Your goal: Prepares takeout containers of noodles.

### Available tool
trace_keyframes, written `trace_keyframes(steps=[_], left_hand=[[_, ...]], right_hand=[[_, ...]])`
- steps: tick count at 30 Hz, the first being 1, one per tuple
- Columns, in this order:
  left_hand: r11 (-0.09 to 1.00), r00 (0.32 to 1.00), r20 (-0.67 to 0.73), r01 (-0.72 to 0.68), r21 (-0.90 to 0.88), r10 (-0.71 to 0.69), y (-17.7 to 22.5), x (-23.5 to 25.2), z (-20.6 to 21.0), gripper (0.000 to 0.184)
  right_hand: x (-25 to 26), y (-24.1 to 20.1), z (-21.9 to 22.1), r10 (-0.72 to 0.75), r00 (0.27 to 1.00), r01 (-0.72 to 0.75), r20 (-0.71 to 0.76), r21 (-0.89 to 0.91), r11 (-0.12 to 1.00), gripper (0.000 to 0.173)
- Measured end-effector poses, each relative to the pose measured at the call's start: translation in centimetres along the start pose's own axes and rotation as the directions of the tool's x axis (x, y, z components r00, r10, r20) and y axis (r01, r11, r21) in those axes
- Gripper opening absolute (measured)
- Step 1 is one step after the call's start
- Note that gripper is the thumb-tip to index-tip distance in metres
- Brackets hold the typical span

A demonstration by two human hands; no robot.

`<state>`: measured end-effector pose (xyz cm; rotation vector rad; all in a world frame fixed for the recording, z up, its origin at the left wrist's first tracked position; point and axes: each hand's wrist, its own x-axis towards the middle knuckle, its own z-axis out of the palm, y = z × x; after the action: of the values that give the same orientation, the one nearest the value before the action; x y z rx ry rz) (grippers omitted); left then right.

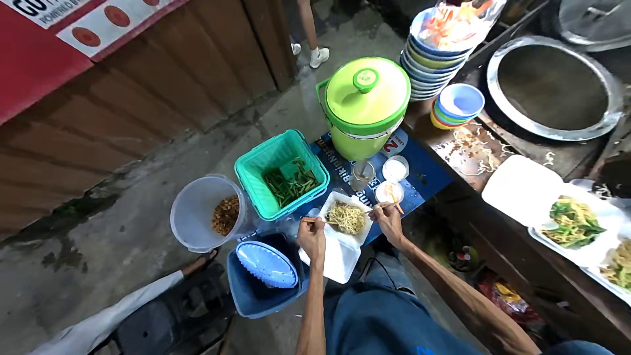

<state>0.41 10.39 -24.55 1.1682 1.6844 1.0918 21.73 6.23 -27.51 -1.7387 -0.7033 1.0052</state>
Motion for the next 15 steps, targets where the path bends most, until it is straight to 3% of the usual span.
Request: trace_keyframes(steps=[4,8,10,12,15], left_hand=[[0.993,0.997,-0.070,0.028,-0.112,-0.036,1.7,-0.3,-1.4,0.017],[0.988,0.978,-0.146,-0.147,0.042,0.152,1.0,-0.6,-1.9,0.016],[0.973,0.974,-0.120,-0.173,0.153,0.192,1.0,-1.1,-1.9,0.016],[0.964,0.981,-0.076,-0.159,0.212,0.178,0.5,-1.2,-1.2,0.016],[0.985,0.991,-0.044,-0.117,0.129,0.123,-0.5,-0.7,0.3,0.017]], right_hand=[[-0.4,-2.0,0.0,-0.152,0.988,0.149,0.033,0.071,0.986,0.018],[0.3,-1.3,-0.3,-0.474,0.870,0.490,0.135,-0.137,0.861,0.023],[0.6,-0.6,-0.4,-0.526,0.828,0.560,0.196,-0.226,0.797,0.023],[0.8,0.3,-0.1,-0.472,0.856,0.516,0.212,-0.284,0.808,0.024],[1.0,0.5,0.8,-0.245,0.967,0.254,0.071,-0.194,0.948,0.027]])
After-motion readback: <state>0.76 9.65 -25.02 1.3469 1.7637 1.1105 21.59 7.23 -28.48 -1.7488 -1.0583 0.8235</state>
